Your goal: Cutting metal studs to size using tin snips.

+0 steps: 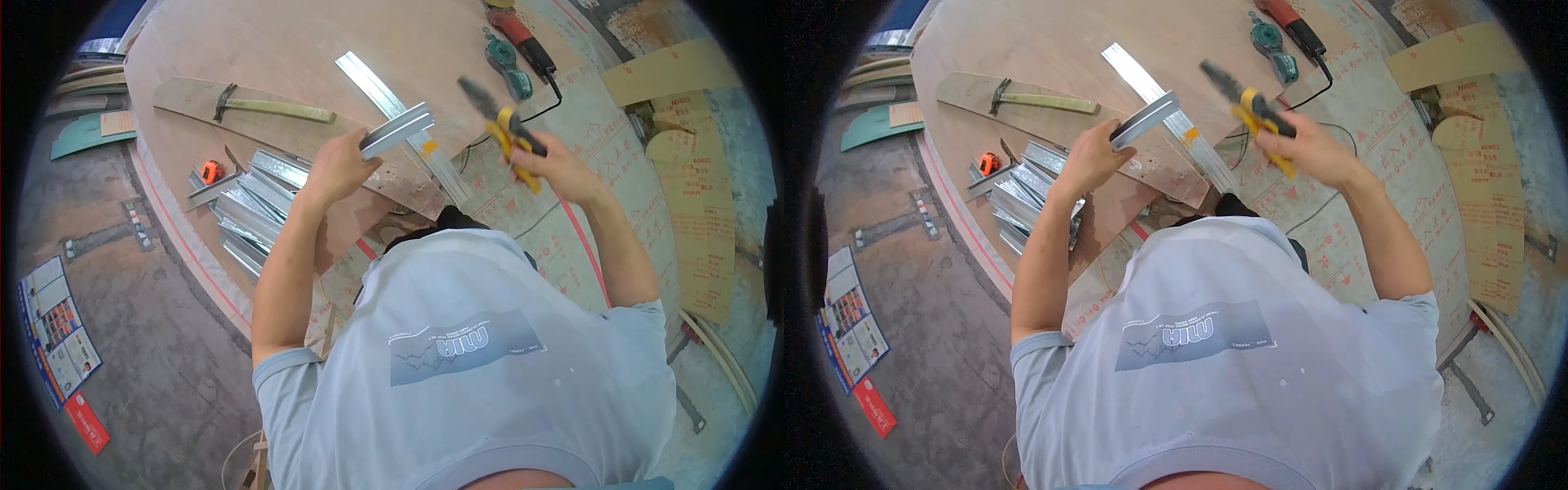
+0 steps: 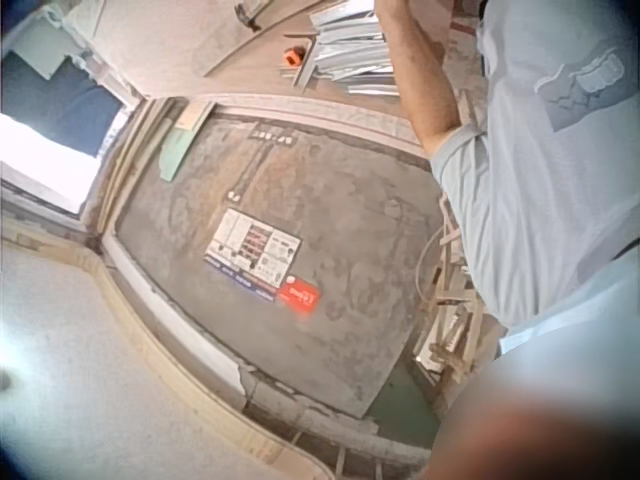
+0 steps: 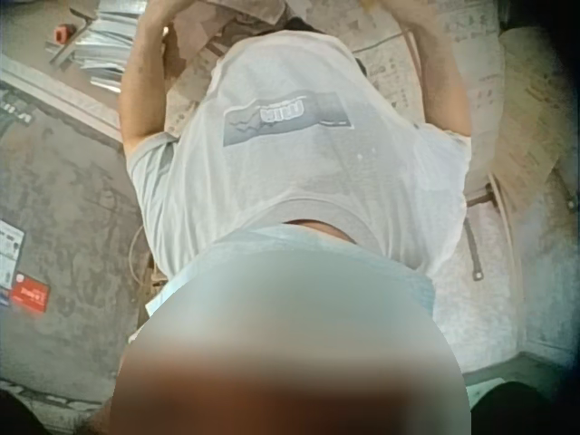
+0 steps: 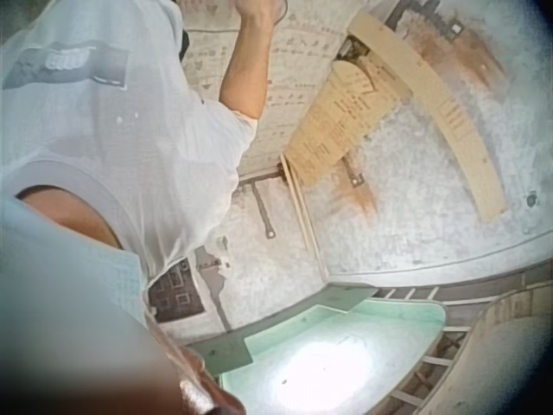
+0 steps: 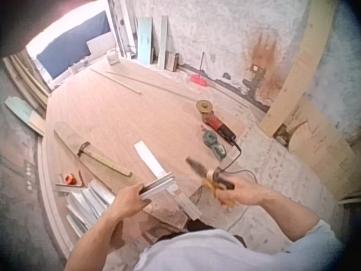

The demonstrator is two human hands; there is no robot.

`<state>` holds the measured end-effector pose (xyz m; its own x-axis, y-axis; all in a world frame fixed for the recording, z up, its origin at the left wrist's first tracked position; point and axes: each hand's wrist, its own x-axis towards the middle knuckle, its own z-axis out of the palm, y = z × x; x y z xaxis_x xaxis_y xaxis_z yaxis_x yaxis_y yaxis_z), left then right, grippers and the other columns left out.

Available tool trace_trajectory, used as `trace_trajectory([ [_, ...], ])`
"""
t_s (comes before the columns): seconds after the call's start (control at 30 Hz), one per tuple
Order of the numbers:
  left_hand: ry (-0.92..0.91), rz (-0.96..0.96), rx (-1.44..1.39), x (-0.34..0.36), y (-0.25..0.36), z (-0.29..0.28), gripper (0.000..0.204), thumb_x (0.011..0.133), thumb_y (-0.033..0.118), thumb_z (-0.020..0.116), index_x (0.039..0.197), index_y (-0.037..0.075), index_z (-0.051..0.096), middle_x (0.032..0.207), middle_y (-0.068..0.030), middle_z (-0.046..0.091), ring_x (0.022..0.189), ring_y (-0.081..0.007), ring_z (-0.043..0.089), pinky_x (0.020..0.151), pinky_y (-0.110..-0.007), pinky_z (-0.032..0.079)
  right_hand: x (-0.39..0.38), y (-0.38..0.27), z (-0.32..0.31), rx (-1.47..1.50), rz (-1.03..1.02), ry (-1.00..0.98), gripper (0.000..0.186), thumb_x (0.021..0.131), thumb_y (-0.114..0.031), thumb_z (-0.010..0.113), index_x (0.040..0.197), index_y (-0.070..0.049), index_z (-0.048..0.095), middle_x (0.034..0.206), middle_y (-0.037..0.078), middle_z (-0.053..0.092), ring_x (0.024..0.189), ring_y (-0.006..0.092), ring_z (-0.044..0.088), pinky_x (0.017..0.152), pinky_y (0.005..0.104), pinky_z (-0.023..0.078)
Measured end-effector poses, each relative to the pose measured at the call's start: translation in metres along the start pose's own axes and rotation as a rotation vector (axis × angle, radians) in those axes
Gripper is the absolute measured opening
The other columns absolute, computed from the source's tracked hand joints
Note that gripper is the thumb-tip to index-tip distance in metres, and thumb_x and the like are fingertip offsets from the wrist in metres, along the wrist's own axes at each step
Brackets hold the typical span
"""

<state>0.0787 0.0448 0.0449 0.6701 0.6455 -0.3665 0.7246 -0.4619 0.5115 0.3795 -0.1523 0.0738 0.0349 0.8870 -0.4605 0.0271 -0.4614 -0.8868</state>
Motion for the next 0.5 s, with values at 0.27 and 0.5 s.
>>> trace_trajectory([
  [0.27, 0.467, 0.315, 0.352, -0.013, -0.019, -0.009, 0.036, 0.075, 0.014, 0.077, 0.109, 0.007, 0.065, 0.108, -0.0149, 0.064, 0.109, -0.0354, 0.060, 0.100, -0.046, 0.041, -0.013, 0.002, 0.018, -0.015, -0.007, -0.212, 0.029, 0.100, -0.029, 0.067, 0.114, -0.003, 0.066, 0.109, 0.005, 0.068, 0.096, 0.0153, 0.062, 0.090, 0.0324, 0.049],
  [0.5, 0.765, 0.488, 0.504, -0.020, -0.034, -0.013, 0.043, 0.065, 0.004, 0.076, 0.105, 0.015, 0.066, 0.102, -0.0024, 0.056, 0.102, -0.0234, 0.055, 0.097, -0.043, 0.036, -0.024, -0.016, 0.015, -0.131, 0.113, -0.339, 0.032, 0.098, -0.029, 0.067, 0.117, -0.002, 0.066, 0.103, 0.004, 0.066, 0.097, 0.0140, 0.060, 0.090, 0.0313, 0.048],
])
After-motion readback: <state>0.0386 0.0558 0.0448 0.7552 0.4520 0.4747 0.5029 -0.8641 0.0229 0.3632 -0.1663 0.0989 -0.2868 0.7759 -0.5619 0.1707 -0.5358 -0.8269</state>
